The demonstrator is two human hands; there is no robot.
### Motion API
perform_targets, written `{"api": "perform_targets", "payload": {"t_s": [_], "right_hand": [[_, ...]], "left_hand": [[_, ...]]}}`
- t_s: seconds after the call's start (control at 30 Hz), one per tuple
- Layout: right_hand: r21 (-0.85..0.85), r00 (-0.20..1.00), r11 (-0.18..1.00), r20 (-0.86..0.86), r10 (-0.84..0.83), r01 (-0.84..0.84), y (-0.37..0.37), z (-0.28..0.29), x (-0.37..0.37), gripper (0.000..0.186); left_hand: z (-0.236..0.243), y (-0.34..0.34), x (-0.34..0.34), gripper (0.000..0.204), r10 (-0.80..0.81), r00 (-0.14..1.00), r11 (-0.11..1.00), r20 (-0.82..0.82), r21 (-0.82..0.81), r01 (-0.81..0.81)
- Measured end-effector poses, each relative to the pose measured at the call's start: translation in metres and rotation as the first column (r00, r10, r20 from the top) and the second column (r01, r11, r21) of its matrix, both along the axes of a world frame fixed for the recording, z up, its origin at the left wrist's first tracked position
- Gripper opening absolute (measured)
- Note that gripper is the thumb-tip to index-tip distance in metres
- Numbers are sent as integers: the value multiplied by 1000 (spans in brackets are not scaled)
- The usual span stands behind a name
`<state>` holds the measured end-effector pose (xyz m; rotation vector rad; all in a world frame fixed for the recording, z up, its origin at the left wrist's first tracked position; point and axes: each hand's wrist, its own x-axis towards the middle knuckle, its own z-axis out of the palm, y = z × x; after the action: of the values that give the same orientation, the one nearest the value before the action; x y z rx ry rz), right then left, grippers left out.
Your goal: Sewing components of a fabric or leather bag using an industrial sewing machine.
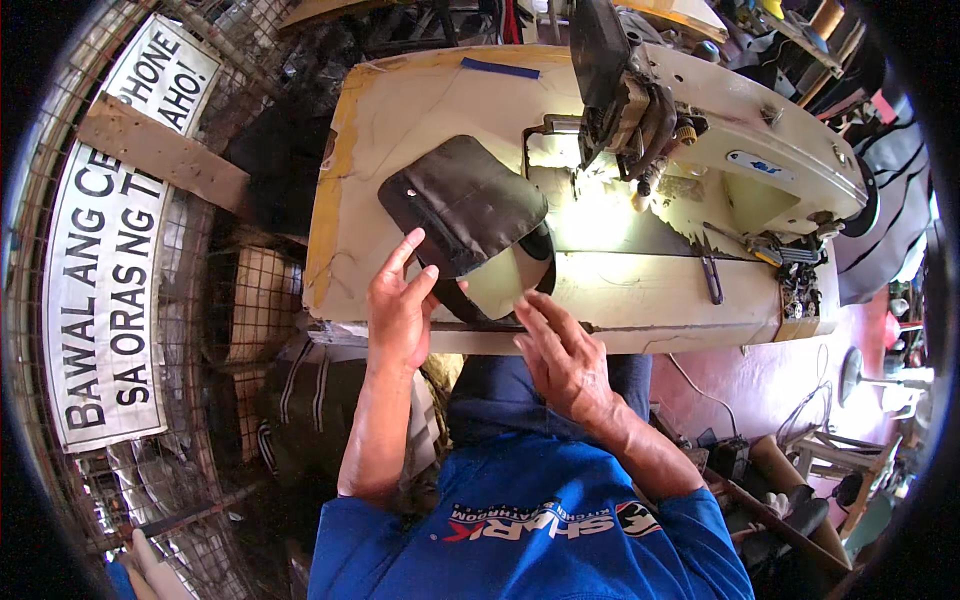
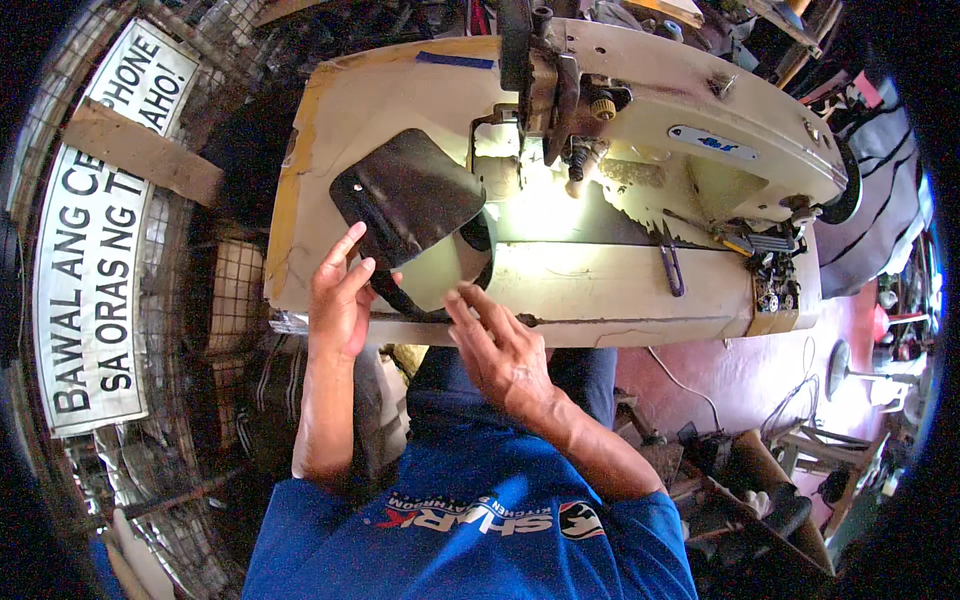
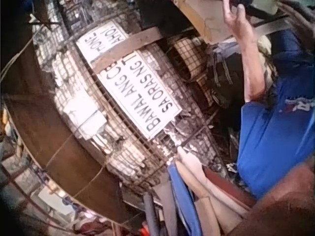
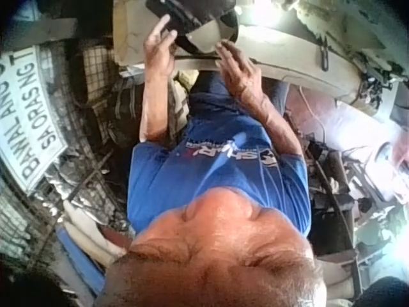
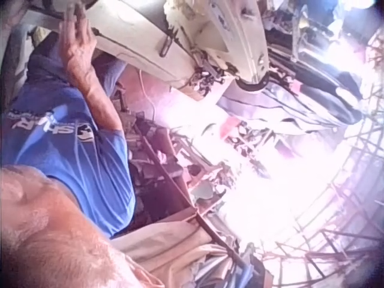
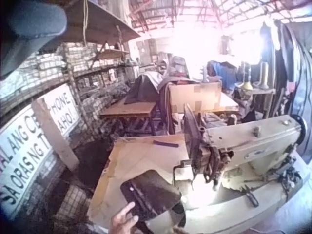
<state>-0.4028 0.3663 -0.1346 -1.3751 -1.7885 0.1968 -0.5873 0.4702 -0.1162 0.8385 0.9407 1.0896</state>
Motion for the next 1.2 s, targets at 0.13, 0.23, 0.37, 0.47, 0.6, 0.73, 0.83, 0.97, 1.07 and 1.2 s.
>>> {"api": "perform_targets", "payload": {"t_s": [0.13, 0.23, 0.37, 0.47, 0.6, 0.73, 0.83, 0.97, 1.07, 1.2], "right_hand": [[-108, 999, 993, -4, 43, -43, 22, -3, 7, 22], [-124, 997, 990, 39, 69, -64, 46, -4, 22, 14], [-51, 986, 999, 165, 13, -4, 68, 25, 23, 13], [-470, 869, 870, 481, 113, 147, 96, 1, 27, 24], [-246, 977, 948, 126, -173, 200, 85, -13, 34, 45], [-146, 978, 973, 132, -160, 178, 68, -22, 31, 45], [-26, 975, 986, 154, -161, 167, 65, -34, 36, 42], [60, 963, 982, 196, -186, 178, 62, -19, 39, 41], [41, 971, 984, 160, -177, 173, 65, -31, 35, 53], [9, 970, 979, 131, -204, 205, 59, -25, 39, 40]], "left_hand": [[5, 6, -7, 52, 33, 984, 999, 178, -15, -31], [-5, 15, -19, 51, -11, 941, 1000, 338, 11, 8], [-35, 10, -28, 47, -19, 834, 1000, 551, 4, 19], [-35, -3, -13, 45, 64, 955, 996, 291, -74, -44], [-35, -4, -13, 46, 80, 963, 997, 257, -12, -80], [-15, -10, -19, 43, 94, 934, 995, -343, 54, -80], [-7, 5, -16, 37, 423, 425, 876, -801, 480, 34], [31, 58, 18, 51, 440, 348, 543, -828, 554, 631], [16, 110, 37, 52, 390, 280, 243, -877, 391, 888], [9, 133, 50, 36, 381, 213, 136, -900, 282, 950]]}}
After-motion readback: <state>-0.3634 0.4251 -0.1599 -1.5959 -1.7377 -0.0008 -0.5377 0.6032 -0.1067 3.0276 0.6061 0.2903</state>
